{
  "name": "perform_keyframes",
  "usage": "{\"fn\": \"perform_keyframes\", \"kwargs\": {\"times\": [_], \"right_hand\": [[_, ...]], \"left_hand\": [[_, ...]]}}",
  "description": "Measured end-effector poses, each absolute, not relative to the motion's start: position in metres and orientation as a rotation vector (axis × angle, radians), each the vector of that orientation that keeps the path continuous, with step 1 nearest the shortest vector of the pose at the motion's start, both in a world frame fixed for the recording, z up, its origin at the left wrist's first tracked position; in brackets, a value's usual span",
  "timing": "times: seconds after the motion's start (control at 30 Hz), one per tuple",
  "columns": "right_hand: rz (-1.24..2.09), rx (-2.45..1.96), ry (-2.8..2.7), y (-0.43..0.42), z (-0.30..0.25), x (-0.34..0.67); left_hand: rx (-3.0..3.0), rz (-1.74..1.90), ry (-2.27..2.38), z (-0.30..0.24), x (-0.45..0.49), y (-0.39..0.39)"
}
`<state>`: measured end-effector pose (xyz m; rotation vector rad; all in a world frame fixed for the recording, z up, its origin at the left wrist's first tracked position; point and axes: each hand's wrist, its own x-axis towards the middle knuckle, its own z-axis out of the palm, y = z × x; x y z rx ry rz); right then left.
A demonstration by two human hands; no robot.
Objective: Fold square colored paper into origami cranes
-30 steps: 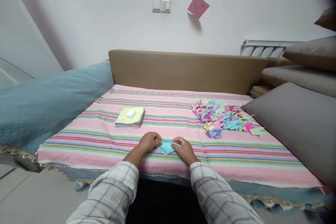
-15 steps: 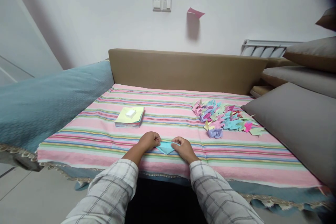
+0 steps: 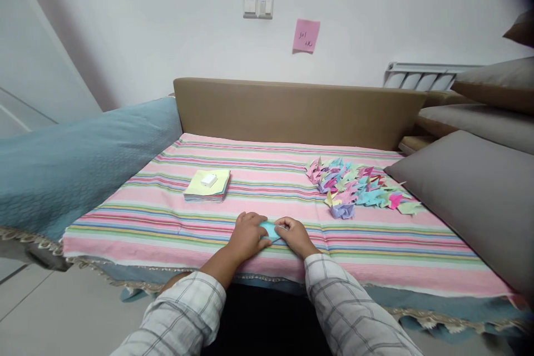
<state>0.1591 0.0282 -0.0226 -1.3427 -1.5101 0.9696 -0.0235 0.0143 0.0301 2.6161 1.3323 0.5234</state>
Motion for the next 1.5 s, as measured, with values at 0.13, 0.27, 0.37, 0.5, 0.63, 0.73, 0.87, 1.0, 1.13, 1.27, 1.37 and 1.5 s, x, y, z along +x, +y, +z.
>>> {"fn": "perform_keyframes", "kwargs": {"times": [0.13, 0.27, 0.37, 0.5, 0.63, 0.73, 0.87, 1.0, 1.13, 1.27, 1.37, 1.5], "right_hand": [[1.053, -1.292, -1.453, 0.026, -0.016, 0.164], [1.107, -1.267, -1.426, 0.024, -0.012, 0.168], [1.091, -1.302, -1.452, 0.023, -0.009, 0.169], [0.956, -1.425, -1.584, 0.02, -0.006, 0.173], [0.796, -1.521, -1.697, 0.016, -0.004, 0.177], [0.817, -1.477, -1.69, 0.015, -0.008, 0.18], [0.815, -1.344, -1.653, 0.013, -0.014, 0.184], [0.79, -1.215, -1.794, 0.008, -0.014, 0.19], [0.729, -1.253, -1.945, 0.004, -0.01, 0.192], [0.689, -1.294, -1.991, 0.004, -0.008, 0.189], [0.659, -1.315, -1.996, 0.006, -0.007, 0.187], [0.621, -1.354, -1.972, 0.005, -0.007, 0.184]], "left_hand": [[2.642, 0.459, 1.307, 0.029, -0.019, 0.016], [2.655, 0.383, 1.325, 0.034, -0.017, 0.016], [2.652, 0.329, 1.349, 0.038, -0.015, 0.014], [2.672, 0.311, 1.332, 0.037, -0.015, 0.015], [2.683, 0.318, 1.299, 0.034, -0.016, 0.018], [2.654, 0.354, 1.314, 0.032, -0.015, 0.018], [2.635, 0.411, 1.328, 0.031, -0.012, 0.017], [2.627, 0.408, 1.359, 0.028, -0.012, 0.018], [2.585, 0.458, 1.38, 0.022, -0.014, 0.02], [2.544, 0.509, 1.401, 0.017, -0.015, 0.021], [2.516, 0.5, 1.418, 0.015, -0.015, 0.022], [2.455, 0.468, 1.43, 0.015, -0.017, 0.023]]}}
